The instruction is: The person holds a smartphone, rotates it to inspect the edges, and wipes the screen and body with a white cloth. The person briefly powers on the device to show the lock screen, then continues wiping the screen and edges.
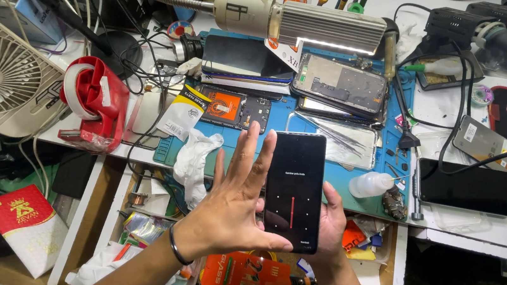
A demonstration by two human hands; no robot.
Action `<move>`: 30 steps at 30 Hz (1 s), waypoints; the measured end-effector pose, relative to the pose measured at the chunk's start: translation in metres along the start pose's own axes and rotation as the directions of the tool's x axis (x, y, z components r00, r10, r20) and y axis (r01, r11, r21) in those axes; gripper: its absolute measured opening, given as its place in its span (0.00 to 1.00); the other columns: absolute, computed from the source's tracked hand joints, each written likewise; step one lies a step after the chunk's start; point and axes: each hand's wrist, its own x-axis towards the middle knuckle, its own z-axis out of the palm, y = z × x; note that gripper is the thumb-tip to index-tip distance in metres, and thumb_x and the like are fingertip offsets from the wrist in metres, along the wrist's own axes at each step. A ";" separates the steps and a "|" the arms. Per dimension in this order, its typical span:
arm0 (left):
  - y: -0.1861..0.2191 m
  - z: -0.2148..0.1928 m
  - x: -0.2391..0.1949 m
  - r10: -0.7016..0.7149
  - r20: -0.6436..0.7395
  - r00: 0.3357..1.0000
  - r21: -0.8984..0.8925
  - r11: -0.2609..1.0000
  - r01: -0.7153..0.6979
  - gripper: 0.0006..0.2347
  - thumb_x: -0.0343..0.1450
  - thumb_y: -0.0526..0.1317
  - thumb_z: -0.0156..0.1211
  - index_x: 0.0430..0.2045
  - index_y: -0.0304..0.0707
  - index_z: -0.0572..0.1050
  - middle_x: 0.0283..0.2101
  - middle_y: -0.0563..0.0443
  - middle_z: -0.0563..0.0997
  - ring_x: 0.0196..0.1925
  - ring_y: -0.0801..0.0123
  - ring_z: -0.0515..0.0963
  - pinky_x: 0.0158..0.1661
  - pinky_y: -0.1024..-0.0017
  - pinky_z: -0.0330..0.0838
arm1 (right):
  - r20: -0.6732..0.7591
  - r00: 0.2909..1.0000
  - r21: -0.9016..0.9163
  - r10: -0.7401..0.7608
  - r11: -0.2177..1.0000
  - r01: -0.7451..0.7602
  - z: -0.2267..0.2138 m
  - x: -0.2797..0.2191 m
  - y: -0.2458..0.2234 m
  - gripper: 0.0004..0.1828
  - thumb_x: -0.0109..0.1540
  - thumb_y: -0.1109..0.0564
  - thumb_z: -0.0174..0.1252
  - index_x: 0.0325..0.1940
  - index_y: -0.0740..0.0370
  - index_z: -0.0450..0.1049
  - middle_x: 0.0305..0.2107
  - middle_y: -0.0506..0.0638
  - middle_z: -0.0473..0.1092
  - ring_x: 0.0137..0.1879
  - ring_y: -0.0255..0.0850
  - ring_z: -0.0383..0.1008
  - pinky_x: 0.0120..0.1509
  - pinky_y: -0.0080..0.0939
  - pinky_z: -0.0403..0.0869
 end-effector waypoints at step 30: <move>0.019 -0.001 -0.001 -0.134 -0.098 0.986 -0.892 0.451 -0.027 0.34 0.72 0.32 0.54 0.76 0.52 0.50 0.30 0.57 0.72 0.31 0.78 0.70 0.33 0.79 0.69 | -0.034 0.938 -0.786 -0.344 0.589 0.188 -0.004 -0.044 0.005 0.42 0.67 0.41 0.51 0.76 0.69 0.51 0.66 0.66 0.64 0.70 0.54 0.67 0.69 0.52 0.71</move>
